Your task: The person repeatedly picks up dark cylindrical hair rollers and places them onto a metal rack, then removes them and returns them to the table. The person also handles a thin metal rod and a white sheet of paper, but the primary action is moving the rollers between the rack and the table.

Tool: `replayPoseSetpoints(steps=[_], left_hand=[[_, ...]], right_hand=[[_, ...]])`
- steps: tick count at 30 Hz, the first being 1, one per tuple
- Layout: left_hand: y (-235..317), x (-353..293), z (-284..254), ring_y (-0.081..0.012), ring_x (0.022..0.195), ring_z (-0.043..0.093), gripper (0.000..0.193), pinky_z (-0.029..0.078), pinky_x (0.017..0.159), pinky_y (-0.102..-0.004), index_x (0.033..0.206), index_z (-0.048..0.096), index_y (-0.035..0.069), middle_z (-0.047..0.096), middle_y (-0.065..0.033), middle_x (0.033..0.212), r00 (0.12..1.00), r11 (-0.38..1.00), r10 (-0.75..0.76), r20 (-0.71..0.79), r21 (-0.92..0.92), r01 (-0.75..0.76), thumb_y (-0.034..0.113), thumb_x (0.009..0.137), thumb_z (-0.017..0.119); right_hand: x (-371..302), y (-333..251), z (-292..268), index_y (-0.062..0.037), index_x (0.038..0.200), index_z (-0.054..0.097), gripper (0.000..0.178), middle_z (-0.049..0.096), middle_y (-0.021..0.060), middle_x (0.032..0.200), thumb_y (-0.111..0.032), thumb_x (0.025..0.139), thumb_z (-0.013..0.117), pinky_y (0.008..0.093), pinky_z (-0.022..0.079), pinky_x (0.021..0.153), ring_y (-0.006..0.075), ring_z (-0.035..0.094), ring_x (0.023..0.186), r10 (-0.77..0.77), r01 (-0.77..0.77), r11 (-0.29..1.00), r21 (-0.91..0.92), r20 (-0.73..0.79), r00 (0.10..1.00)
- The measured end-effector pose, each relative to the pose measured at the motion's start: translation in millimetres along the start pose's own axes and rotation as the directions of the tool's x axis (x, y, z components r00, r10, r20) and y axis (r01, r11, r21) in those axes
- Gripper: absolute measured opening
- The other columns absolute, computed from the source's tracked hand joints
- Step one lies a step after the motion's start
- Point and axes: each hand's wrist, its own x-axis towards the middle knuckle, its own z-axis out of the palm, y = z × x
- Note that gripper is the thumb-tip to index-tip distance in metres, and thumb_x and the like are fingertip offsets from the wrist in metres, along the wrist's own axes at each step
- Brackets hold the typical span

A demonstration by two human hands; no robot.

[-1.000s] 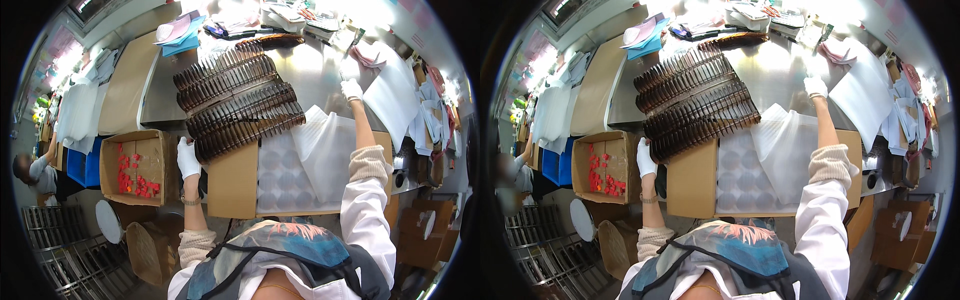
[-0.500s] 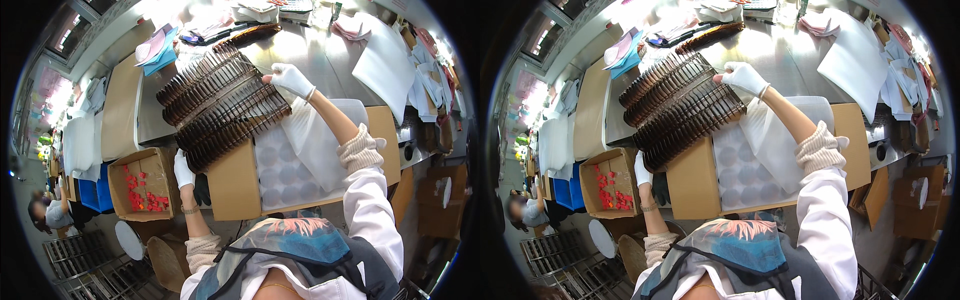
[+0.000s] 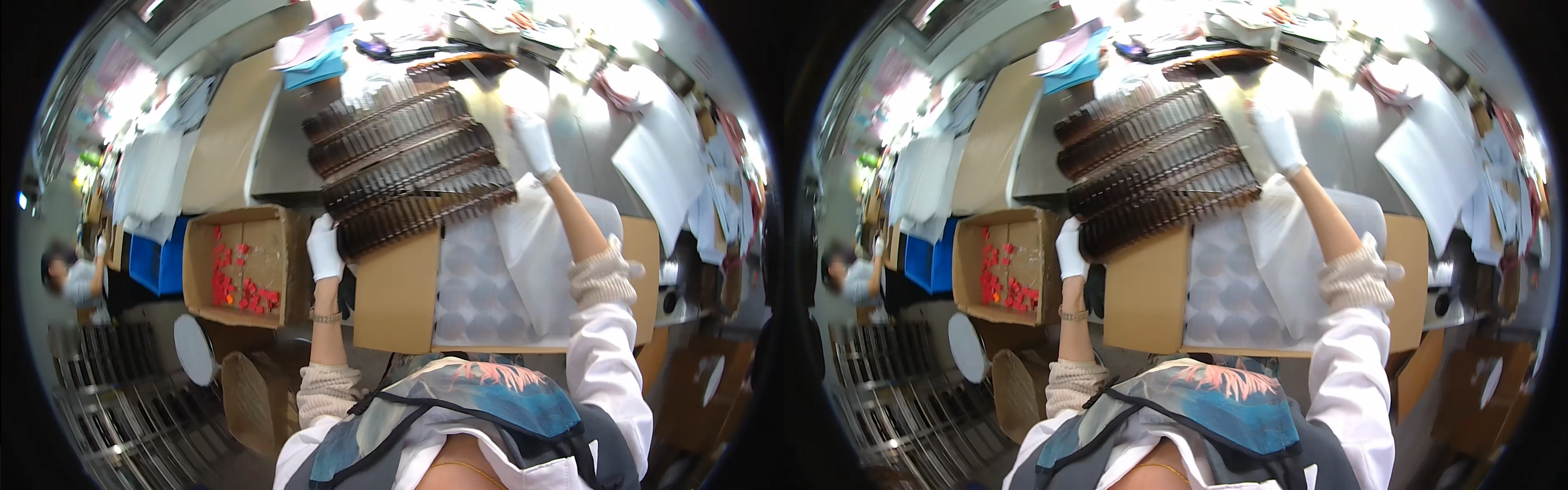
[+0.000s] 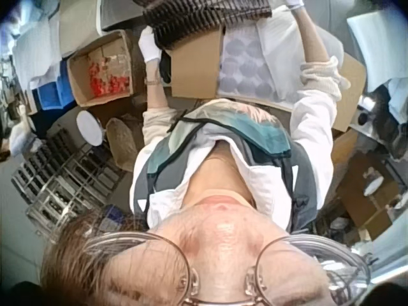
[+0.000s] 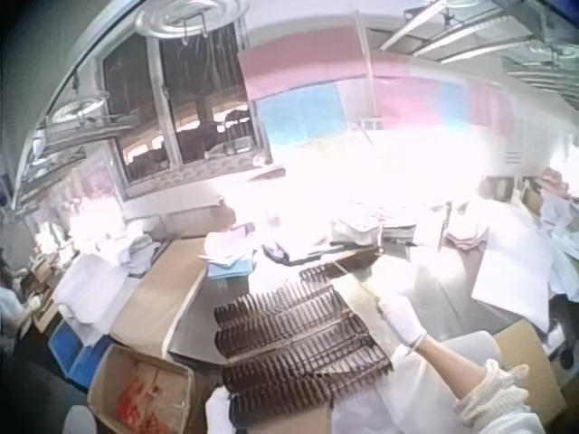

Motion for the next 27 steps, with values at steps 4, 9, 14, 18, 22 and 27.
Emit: replayPoseSetpoints(steps=[4, 9, 14, 18, 22, 27], left_hand=[[61.9, 6.2, -25.5, -0.0363, 0.092, 0.064, 0.024, 0.051, 0.082, -0.0385, 0.108, 0.066, 0.001, 0.066, -0.0217, 0.099, 0.983, 0.989, -0.012, 0.184, 0.150, -0.017, 0.017, 0.092, 0.060], [177.4, -2.1, -44.0, -0.0210, 0.067, 0.060, 0.041, 0.051, 0.061, -0.0321, 0.120, 0.063, 0.003, 0.066, -0.0111, 0.097, 0.829, 0.859, 0.486, -0.277, 0.325, -0.395, 0.000, 0.080, 0.072], [236.3, -10.2, -59.1, -0.0257, 0.065, 0.054, 0.028, 0.042, 0.056, -0.0384, 0.097, 0.064, 0.008, 0.060, -0.0064, 0.084, 0.708, 0.619, 0.705, 0.042, 0.450, -0.644, 0.009, 0.074, 0.080], [194.4, 18.3, -82.8, -0.0195, 0.054, 0.046, 0.017, 0.036, 0.050, -0.0344, 0.076, 0.057, 0.012, 0.049, -0.0028, 0.066, 0.487, 0.345, 0.872, -0.049, 0.767, -0.541, 0.010, 0.086, 0.071], [151.9, 52.5, -116.8, -0.0148, 0.055, 0.054, 0.011, 0.041, 0.050, -0.0256, 0.091, 0.063, 0.002, 0.064, -0.0066, 0.074, 0.634, 0.898, 0.405, -0.659, 0.157, -0.410, 0.011, 0.095, 0.059], [83.2, 87.3, -110.1, -0.0174, 0.040, 0.055, 0.025, 0.041, 0.033, -0.0260, 0.098, 0.053, 0.000, 0.065, -0.0151, 0.068, 0.769, 0.729, -0.335, -0.545, -0.667, -0.155, 0.019, 0.105, 0.039]], right_hand=[[-21.8, -51.4, -36.8, -0.0027, 0.087, 0.058, 0.018, 0.042, 0.0004, 0.058, -0.017, 0.094, 0.050, 0.0254, 0.038, 0.055, 0.0101, 0.044, 0.055, 0.024, -0.037, 0.978, 0.203, 0.068, 0.997], [-48.8, -184.1, -52.9, -0.0017, 0.089, 0.059, 0.026, 0.041, -0.0055, 0.052, -0.021, 0.094, 0.043, 0.0201, 0.026, 0.044, 0.0028, 0.035, 0.044, 0.171, -0.497, 0.740, 0.453, 0.589, 0.790], [-54.4, -237.4, -36.4, 0.0015, 0.092, 0.061, 0.038, 0.043, -0.0046, 0.052, -0.036, 0.098, 0.054, 0.0211, 0.023, 0.038, 0.0025, 0.033, 0.041, -0.039, -0.762, 0.559, 0.328, 0.928, 0.371], [-33.4, -221.4, -21.1, 0.0032, 0.092, 0.064, 0.057, 0.053, 0.0022, 0.059, -0.051, 0.098, 0.048, 0.0233, 0.036, 0.049, 0.0088, 0.047, 0.048, -0.102, -0.629, 0.637, 0.447, 0.857, 0.506], [16.1, -159.8, 12.3, -0.0011, 0.105, 0.064, 0.036, 0.064, 0.0081, 0.086, -0.031, 0.104, 0.045, 0.0302, 0.048, 0.077, 0.0173, 0.061, 0.082, -0.111, 0.023, 0.974, 0.226, 0.384, 0.916], [76.8, -79.0, 47.1, -0.0058, 0.130, 0.053, 0.045, 0.058, 0.0180, 0.127, -0.041, 0.103, 0.042, 0.0395, 0.042, 0.100, 0.0349, 0.056, 0.117, -0.148, 0.226, 0.813, -0.537, 0.185, 0.971]])
